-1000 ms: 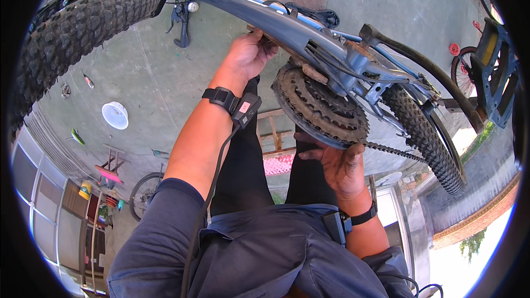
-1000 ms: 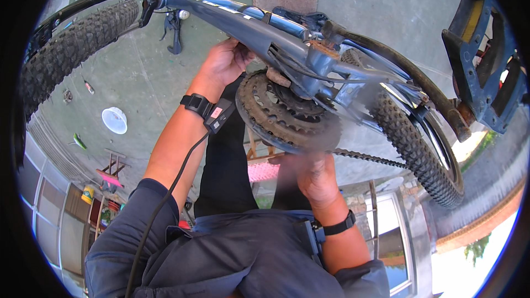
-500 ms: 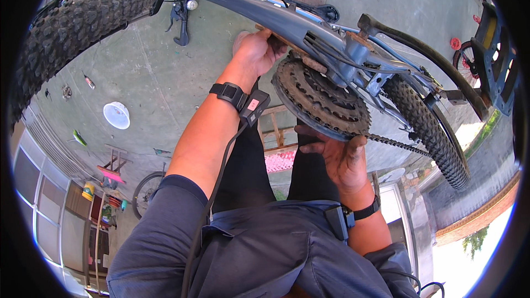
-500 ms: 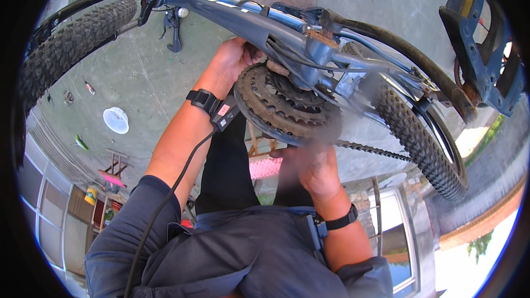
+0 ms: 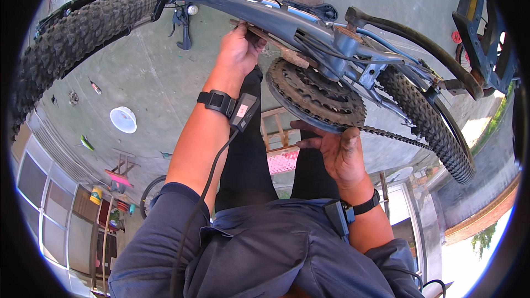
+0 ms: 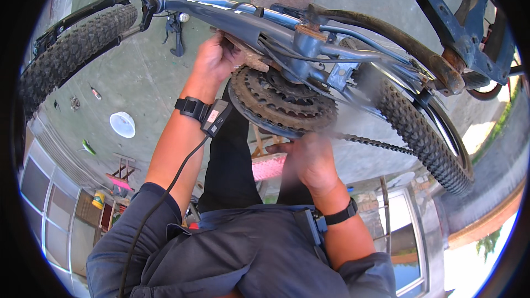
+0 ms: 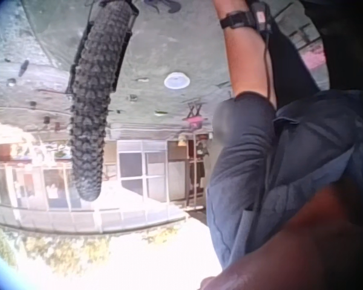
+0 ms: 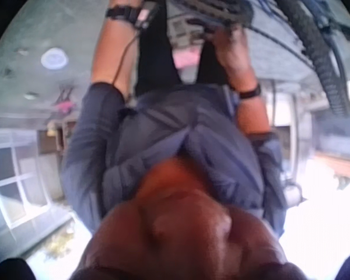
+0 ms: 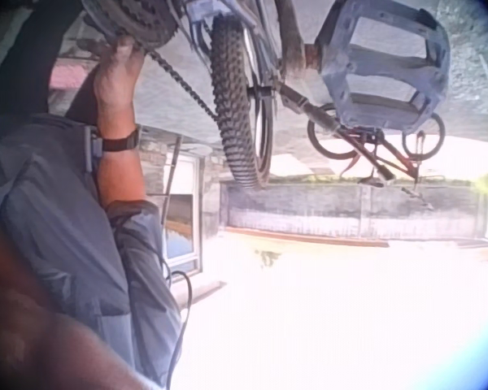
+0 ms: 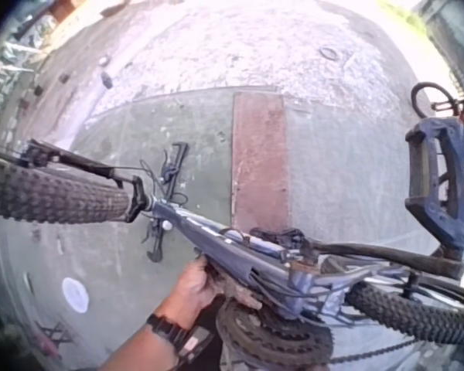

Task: The person repairs a bicycle by using a wrench on the chainset and then fetching a hammer and screwdriver from inside.

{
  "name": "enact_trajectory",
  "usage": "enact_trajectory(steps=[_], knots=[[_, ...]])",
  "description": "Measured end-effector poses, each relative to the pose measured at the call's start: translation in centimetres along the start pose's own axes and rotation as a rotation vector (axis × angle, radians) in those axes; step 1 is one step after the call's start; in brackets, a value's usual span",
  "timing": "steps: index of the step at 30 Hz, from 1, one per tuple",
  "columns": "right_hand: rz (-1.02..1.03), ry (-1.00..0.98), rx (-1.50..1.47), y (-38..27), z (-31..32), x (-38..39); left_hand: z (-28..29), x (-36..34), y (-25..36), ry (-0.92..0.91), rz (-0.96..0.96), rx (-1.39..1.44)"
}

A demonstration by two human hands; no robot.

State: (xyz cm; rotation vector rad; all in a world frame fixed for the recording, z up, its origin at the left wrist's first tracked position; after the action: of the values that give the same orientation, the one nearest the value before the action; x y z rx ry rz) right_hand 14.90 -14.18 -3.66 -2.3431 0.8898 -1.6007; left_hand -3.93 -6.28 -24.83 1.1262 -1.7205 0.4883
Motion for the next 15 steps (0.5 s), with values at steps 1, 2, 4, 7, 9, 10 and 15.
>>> enact_trajectory(steps=[1,2,4,7,9,10,15], knots=[[-0.004,0.003,-0.006,0.0,0.0,0.0,-0.2,0.7,0.7,0.017,-0.056,-0.028],[-0.007,0.007,-0.013,0.0,-0.1,0.0,-0.3,1.5,1.4,0.034,-0.113,-0.056],[-0.014,0.012,-0.026,-0.3,-0.3,-0.1,-0.2,3.0,3.0,0.071,-0.215,-0.093],[-0.003,-0.014,-0.016,-0.8,-0.9,-0.2,-0.9,5.9,5.7,0.063,-0.320,-0.153],[0.013,-0.012,-0.028,-0.8,-0.8,-0.2,-2.1,8.3,7.4,0.057,-0.399,-0.216],[0.022,-0.009,-0.035,-0.8,-0.8,-0.3,-2.8,9.4,8.2,0.034,-0.435,-0.252],[-0.006,-0.011,-0.057,-1.1,-1.1,-0.4,-6.9,14.3,11.0,-0.068,-0.600,-0.440]])
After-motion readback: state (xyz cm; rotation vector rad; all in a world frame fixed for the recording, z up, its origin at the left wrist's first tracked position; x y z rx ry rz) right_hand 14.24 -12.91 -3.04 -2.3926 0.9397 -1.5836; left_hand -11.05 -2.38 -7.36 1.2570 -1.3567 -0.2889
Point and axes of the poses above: each hand's wrist, its own x-axis away from the middle knuckle, its own z-axis out of the back of the hand, y = z × x, the point moved 7 cm from there along -x, towards the middle knuckle
